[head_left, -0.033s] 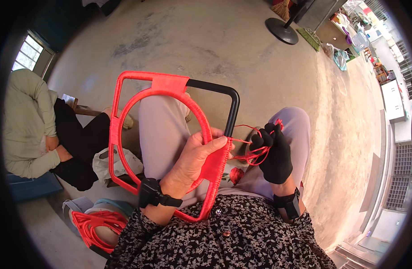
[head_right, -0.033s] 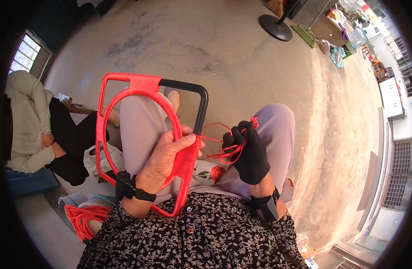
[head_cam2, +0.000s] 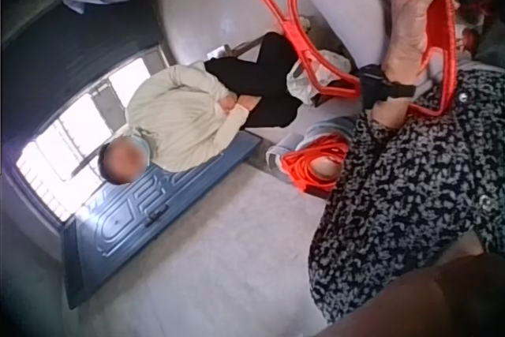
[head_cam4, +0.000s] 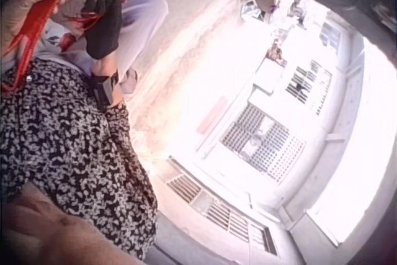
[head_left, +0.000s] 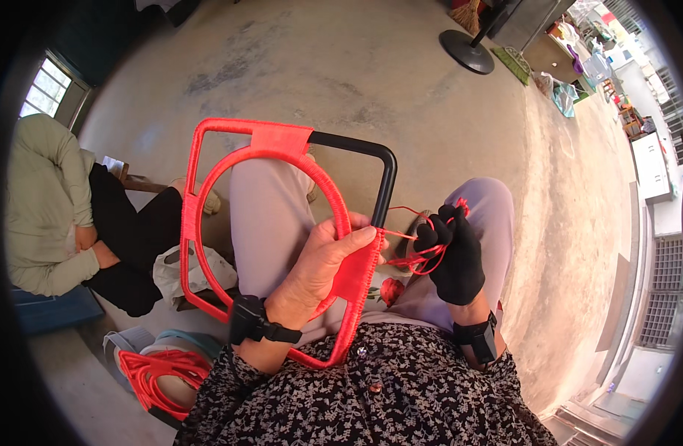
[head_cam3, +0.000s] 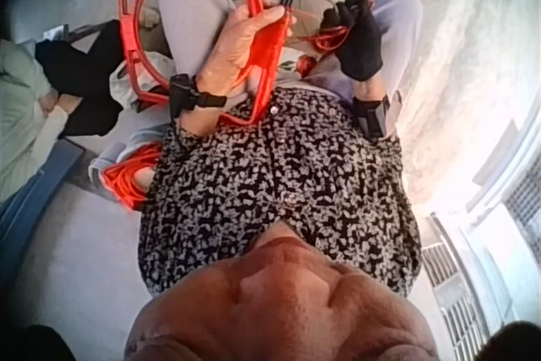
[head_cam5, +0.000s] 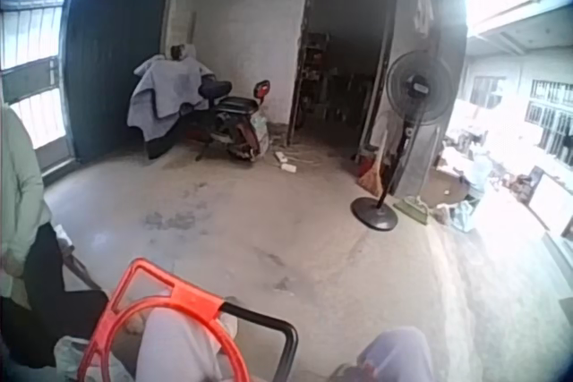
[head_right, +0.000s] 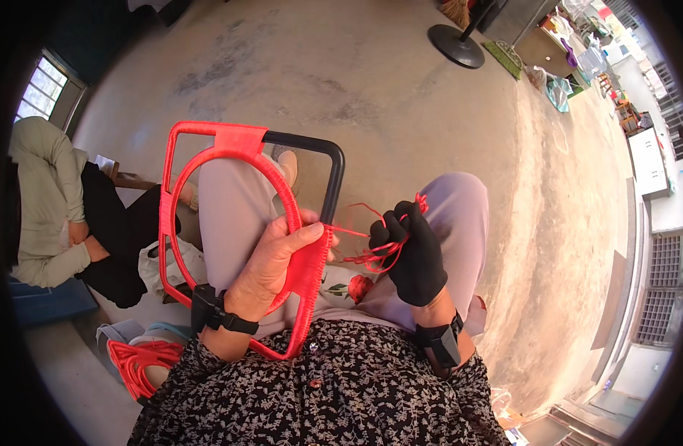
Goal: The person is weaving a red plastic rope around a black and red plastic frame, possibly a basket lid or a similar object.
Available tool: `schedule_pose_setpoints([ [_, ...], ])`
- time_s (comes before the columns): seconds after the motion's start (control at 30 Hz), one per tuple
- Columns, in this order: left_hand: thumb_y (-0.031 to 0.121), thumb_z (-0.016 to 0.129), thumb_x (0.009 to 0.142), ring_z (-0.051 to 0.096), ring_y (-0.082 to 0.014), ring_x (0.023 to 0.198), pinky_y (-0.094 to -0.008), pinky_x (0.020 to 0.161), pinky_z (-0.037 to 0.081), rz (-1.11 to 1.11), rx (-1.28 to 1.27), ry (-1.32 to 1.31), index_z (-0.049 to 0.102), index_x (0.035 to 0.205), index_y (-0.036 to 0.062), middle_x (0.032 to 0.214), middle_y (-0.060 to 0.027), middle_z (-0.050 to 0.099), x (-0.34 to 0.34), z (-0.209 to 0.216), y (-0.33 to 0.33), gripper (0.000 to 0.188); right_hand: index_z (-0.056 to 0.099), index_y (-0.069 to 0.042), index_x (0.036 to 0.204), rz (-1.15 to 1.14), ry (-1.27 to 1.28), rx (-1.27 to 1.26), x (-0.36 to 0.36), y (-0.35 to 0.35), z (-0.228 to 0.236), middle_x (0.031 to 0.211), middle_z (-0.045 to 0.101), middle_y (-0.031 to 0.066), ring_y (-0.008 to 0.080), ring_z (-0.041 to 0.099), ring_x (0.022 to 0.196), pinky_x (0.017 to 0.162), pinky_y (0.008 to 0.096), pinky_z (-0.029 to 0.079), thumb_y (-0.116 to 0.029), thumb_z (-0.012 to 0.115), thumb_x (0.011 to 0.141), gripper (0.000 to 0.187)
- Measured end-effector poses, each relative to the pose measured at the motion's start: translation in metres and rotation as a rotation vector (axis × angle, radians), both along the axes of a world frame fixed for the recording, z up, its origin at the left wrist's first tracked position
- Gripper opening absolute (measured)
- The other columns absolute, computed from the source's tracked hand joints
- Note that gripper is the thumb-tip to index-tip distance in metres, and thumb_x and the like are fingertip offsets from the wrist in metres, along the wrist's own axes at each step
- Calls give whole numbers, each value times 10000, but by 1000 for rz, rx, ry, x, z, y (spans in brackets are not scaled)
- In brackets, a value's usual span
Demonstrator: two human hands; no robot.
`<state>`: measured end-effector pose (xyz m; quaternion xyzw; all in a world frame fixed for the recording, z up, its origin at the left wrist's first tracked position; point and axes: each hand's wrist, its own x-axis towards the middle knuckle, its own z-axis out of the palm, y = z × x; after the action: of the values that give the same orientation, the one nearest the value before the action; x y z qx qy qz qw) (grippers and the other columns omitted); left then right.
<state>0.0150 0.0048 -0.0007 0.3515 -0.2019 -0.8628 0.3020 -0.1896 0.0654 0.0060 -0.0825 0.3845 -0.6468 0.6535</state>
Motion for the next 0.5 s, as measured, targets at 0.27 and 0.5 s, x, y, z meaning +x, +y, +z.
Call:
schedule_pose_setpoints([
  [0.27, 178, 639, 945, 686, -192, 692, -284, 594, 566, -44, -23, 47, 609, 982, 57, 850, -131, 692, -1, -4, -4, 130, 551, -49, 1071, 273, 642, 116, -19, -3, -4, 801, 642, 79, 206, 647, 747, 658, 301, 484, -346, 545, 972, 313],
  [0.5, 160, 635, 948, 681, -162, 724, -270, 638, 559, 12, -124, -70, 570, 1083, 40, 868, -99, 685, -4, -6, -3, 192, 561, -86, 1131, 161, 1815, 182, -53, -24, 16, 899, 685, 133, 344, 669, 793, 696, 428, 517, -181, 696, 856, 320],
])
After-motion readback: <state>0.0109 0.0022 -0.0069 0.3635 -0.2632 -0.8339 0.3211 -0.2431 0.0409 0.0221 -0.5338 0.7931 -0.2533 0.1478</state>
